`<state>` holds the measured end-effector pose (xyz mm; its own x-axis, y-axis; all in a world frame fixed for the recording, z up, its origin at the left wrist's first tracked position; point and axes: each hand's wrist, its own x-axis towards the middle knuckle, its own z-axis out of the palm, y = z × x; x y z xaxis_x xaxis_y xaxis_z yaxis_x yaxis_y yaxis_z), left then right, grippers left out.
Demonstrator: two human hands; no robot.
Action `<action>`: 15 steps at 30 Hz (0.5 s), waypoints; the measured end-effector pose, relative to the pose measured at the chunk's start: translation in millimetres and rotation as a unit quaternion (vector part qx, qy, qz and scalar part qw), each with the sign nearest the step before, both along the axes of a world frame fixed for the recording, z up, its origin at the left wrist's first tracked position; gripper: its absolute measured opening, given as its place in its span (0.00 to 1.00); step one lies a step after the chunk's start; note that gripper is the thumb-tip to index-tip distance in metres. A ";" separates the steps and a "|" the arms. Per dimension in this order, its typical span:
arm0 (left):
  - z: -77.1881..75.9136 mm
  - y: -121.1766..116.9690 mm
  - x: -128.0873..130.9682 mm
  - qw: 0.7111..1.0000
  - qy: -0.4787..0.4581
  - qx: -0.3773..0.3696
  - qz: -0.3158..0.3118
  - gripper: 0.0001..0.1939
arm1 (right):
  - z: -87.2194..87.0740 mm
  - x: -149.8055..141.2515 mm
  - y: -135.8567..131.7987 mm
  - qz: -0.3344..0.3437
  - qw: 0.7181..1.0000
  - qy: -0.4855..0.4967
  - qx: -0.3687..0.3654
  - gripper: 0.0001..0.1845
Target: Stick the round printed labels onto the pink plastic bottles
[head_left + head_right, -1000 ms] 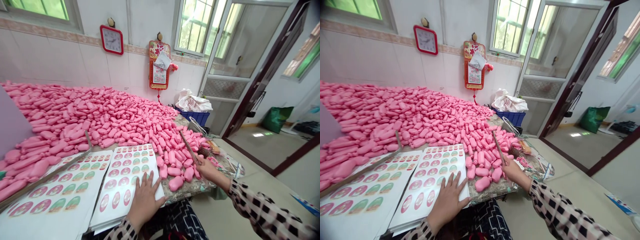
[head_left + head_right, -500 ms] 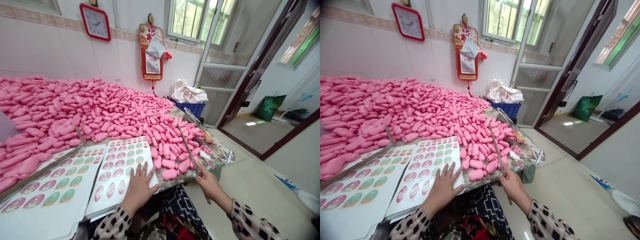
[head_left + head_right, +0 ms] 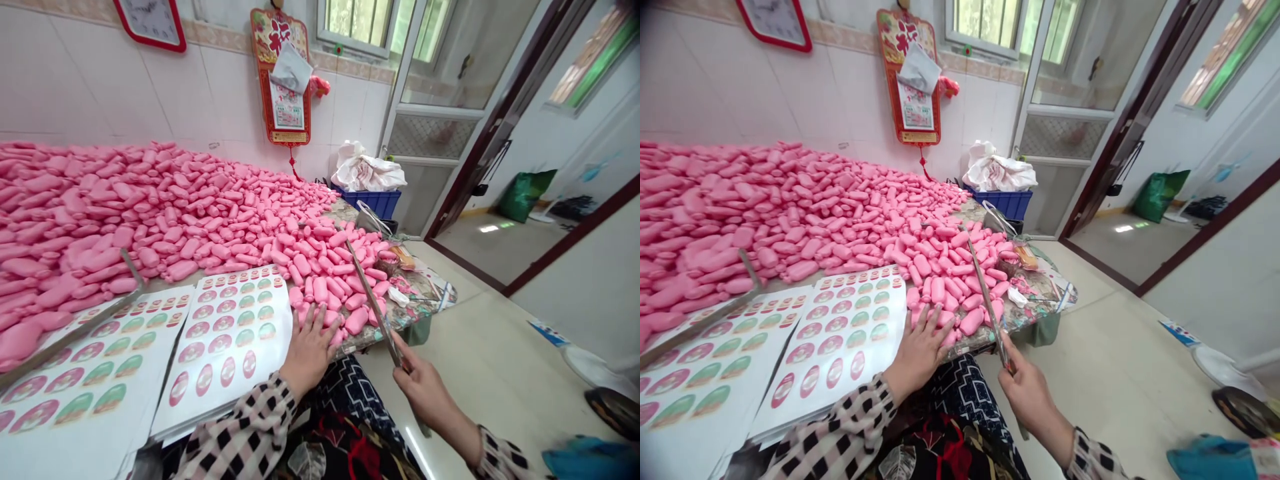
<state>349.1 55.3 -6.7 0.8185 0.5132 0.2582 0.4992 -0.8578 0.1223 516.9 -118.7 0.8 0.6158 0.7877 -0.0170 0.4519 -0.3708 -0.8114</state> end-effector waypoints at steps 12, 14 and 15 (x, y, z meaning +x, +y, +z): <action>-9.6 16.4 2.1 0.998 0.019 0.005 0.051 0.28 | -13.5 14.4 -11.5 -0.030 0.987 -0.138 -0.070 0.34; -11.2 15.8 -1.5 0.999 0.020 0.003 0.048 0.29 | -7.8 26.5 -6.3 -0.039 0.988 -0.130 -0.067 0.34; -11.8 15.6 -3.4 0.999 0.019 0.003 0.047 0.29 | -4.1 34.8 -3.3 -0.044 0.989 -0.124 -0.065 0.34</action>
<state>345.7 70.9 -18.5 0.7767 0.5861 0.2307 0.5811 -0.8081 0.0967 551.8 -122.0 -3.3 0.6795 0.7322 0.0466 0.5932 -0.5109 -0.6222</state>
